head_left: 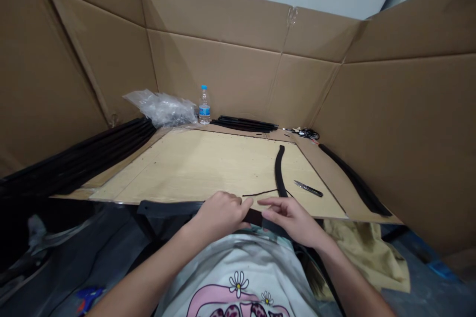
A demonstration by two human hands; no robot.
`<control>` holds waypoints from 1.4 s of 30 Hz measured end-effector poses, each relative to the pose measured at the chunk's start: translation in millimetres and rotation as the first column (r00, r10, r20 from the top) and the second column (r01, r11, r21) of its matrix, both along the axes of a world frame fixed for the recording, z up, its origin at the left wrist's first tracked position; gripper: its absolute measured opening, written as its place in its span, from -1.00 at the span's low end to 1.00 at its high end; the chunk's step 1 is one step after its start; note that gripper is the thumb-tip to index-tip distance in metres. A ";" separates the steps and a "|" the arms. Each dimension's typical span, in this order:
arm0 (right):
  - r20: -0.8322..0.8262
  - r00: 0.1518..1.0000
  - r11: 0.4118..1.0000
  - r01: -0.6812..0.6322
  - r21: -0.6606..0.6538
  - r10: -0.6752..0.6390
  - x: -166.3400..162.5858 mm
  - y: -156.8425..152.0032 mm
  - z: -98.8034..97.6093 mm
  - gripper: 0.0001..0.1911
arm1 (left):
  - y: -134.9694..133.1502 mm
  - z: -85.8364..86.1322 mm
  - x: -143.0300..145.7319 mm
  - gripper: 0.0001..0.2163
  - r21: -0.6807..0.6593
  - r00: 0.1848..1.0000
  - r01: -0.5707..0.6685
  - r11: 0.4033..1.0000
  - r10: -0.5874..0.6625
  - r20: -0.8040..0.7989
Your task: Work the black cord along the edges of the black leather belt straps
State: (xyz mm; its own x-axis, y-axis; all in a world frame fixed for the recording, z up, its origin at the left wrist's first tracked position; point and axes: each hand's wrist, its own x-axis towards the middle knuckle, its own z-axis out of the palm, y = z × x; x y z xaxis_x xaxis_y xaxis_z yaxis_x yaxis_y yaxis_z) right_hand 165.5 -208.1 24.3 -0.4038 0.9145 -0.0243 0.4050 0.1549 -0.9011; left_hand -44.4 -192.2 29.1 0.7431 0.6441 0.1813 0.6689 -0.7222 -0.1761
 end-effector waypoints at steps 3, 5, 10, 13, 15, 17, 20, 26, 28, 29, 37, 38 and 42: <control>0.244 0.969 0.975 -0.026 0.220 -0.030 1.9 -4.9 3.9 -0.43 | -0.3 1.1 -0.8 -0.64 -0.038 0.998 -0.057 0.998 0.057 0.017; 0.393 0.917 0.927 -0.085 0.366 -0.070 0.0 -8.3 4.7 -0.59 | -1.0 1.6 0.2 -0.64 -0.045 0.997 -0.073 0.996 0.074 0.036; 0.492 0.864 0.848 -0.182 0.497 -0.103 -0.1 -8.6 6.0 -0.73 | -1.2 5.3 0.3 -0.66 -0.080 0.990 -0.062 0.995 0.071 0.118; 0.470 0.876 0.835 -0.177 0.521 -0.107 10.2 -3.8 9.8 -0.71 | 1.7 12.3 -12.5 -0.56 -0.139 0.963 -0.037 0.990 0.073 0.261; 0.453 0.884 0.827 -0.163 0.538 -0.120 19.3 0.1 12.6 -0.70 | 5.6 18.0 -27.1 -0.50 -0.178 0.938 -0.066 0.982 0.122 0.324; 0.449 0.879 0.814 -0.140 0.564 -0.159 28.2 4.0 14.5 -0.70 | 10.9 23.0 -43.3 -0.57 -0.210 0.929 -0.115 0.971 0.180 0.323; 0.459 0.861 0.792 -0.119 0.599 -0.218 38.6 9.1 14.5 -0.69 | 18.8 27.2 -62.0 -0.78 -0.222 0.929 -0.136 0.965 0.202 0.309; 0.421 0.883 0.759 -0.129 0.639 -0.205 47.4 15.0 10.4 -0.67 | 21.0 27.1 -63.0 -0.76 -0.106 0.934 -0.029 0.994 0.065 0.351; 0.422 0.881 0.744 -0.133 0.655 -0.214 48.4 15.4 9.3 -0.67 | 18.6 26.7 -58.0 -0.77 -0.040 0.950 0.000 0.999 0.012 0.311; 0.422 0.880 0.739 -0.135 0.660 -0.216 48.8 15.4 8.9 -0.67 | 17.7 26.5 -55.8 -0.77 0.000 0.958 0.013 1.000 -0.013 0.288; 0.393 0.903 0.719 -0.157 0.676 -0.172 46.2 11.8 13.2 -0.71 | 21.0 21.7 -52.6 -0.77 0.181 0.961 0.109 0.977 -0.150 0.234; 0.400 0.901 0.727 -0.163 0.667 -0.166 44.7 10.8 14.9 -0.72 | 21.2 21.8 -52.8 -0.77 0.166 0.961 0.107 0.980 -0.145 0.234; 0.534 0.821 0.800 -0.176 0.573 -0.201 37.2 5.5 22.0 -0.75 | 19.0 25.4 -51.3 -0.78 0.059 0.976 0.049 0.997 -0.061 0.210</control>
